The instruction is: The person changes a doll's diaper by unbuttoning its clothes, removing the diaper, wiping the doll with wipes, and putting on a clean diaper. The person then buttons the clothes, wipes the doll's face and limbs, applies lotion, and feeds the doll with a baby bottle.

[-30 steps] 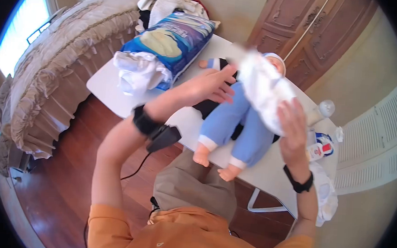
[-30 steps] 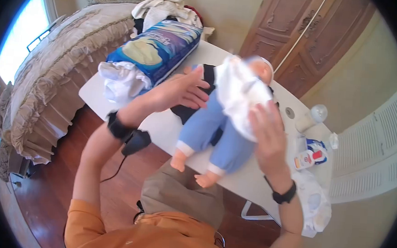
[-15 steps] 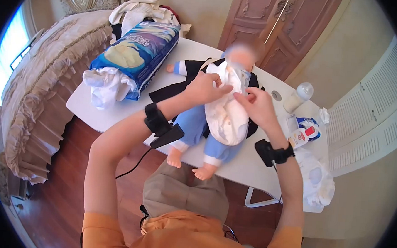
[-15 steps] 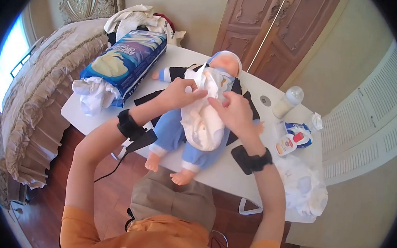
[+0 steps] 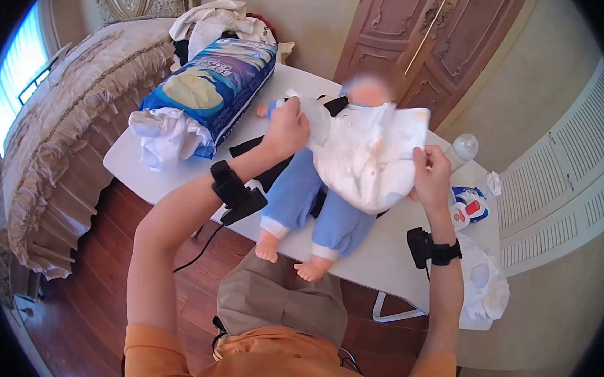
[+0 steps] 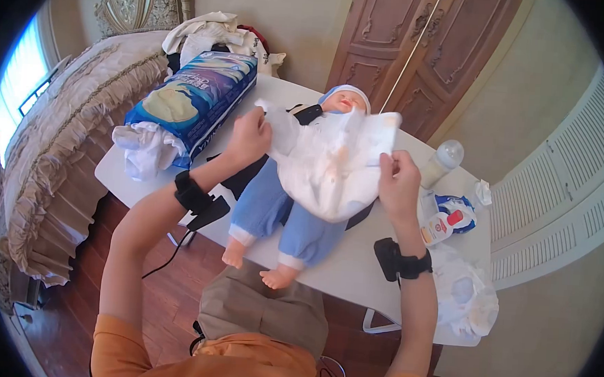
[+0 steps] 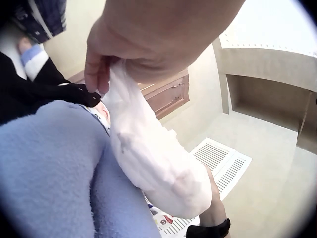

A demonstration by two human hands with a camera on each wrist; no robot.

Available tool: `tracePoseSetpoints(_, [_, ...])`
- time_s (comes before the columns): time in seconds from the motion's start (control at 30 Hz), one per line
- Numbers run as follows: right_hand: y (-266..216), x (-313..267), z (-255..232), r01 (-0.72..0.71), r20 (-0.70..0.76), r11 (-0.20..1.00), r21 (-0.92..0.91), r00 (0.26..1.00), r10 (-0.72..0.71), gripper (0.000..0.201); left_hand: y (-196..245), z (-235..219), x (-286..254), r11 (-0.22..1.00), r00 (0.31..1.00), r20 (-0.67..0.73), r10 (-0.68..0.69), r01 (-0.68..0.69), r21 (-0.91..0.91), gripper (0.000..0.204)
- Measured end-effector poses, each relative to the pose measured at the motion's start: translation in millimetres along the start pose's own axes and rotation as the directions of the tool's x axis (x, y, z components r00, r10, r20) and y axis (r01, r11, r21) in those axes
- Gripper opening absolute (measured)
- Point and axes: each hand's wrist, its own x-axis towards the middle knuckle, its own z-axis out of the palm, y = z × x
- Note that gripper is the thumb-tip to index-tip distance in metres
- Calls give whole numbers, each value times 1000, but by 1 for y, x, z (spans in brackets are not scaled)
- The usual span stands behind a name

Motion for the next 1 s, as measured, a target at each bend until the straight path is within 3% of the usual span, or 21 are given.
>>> tracePoseSetpoints(0.1, [1,-5,-12,18,-3,983,182,1000,-17,14,-4,-9,1,994,992,112,-56,65,-82,15])
tracePoseSetpoints(0.13, [-4,-7,-15,-74,51,950,302,997,62,16,0,-9,1,994,992,115,-53,63,-84,15])
tracePoseSetpoints(0.17, [-9,-8,-17,-169,115,895,413,985,132,19,4,-7,2,991,992,-64,109,-103,88,20])
tracePoseSetpoints(0.2, [-16,-9,-17,-171,115,896,411,984,135,19,12,-7,1,932,933,-208,292,-228,282,25])
tracePoseSetpoints(0.23, [-23,-9,-16,-232,147,796,559,973,180,20,21,-9,1,823,822,-306,480,-302,481,31])
tracePoseSetpoints(0.27, [-26,-8,-14,-285,186,667,688,958,217,22,30,-10,0,824,823,-307,478,-300,480,31])
tracePoseSetpoints(0.33, [-27,-4,-12,-286,192,649,705,958,213,22,55,-15,-4,894,880,-156,449,-440,88,30])
tracePoseSetpoints(0.37, [-27,-2,-11,-285,196,631,722,958,208,22,64,-17,-3,896,882,-155,445,-436,87,30])
tracePoseSetpoints(0.4, [-30,-1,-11,-288,198,631,720,957,210,22,72,-19,0,948,937,172,306,-283,-144,32])
tracePoseSetpoints(0.43, [-36,1,-12,-276,209,576,770,961,181,21,76,-19,2,952,841,502,203,-50,-301,34])
tracePoseSetpoints(0.5, [-38,2,-16,-262,216,521,812,965,149,20,62,-1,6,938,832,525,182,12,-345,35])
tracePoseSetpoints(0.57, [-33,8,-25,-189,201,432,882,979,18,27,48,13,11,888,736,550,396,-154,-432,39])
tracePoseSetpoints(0.6, [-33,9,-29,-186,200,434,881,980,13,27,52,12,8,808,667,612,424,26,-588,48])
tracePoseSetpoints(0.63, [-33,9,-32,-179,206,423,888,978,-18,33,55,10,4,807,669,610,425,25,-590,48])
tracePoseSetpoints(0.7, [-28,9,-38,-176,214,414,893,976,-47,40,63,3,-6,704,490,778,393,384,-597,54])
tracePoseSetpoints(0.73, [-22,11,-39,-165,203,416,894,978,-49,43,68,4,-10,622,450,766,459,453,-639,48])
tracePoseSetpoints(0.77, [-18,13,-40,-152,191,418,896,980,-53,47,72,6,-12,621,451,764,460,451,-641,48])
tracePoseSetpoints(0.83, [-16,16,-40,-125,153,439,890,988,-30,47,78,12,-13,735,541,723,430,255,-628,41])
tracePoseSetpoints(0.87, [-16,17,-41,-100,116,459,883,993,-6,47,80,13,-11,736,540,724,430,255,-627,41])
tracePoseSetpoints(0.93, [-22,13,-48,-55,92,470,881,994,-56,48,82,19,-6,785,733,533,422,-2,-619,35])
tracePoseSetpoints(1.0, [-31,4,-62,-3,64,481,877,992,-111,49,87,18,-5,776,826,312,469,-217,-592,32])
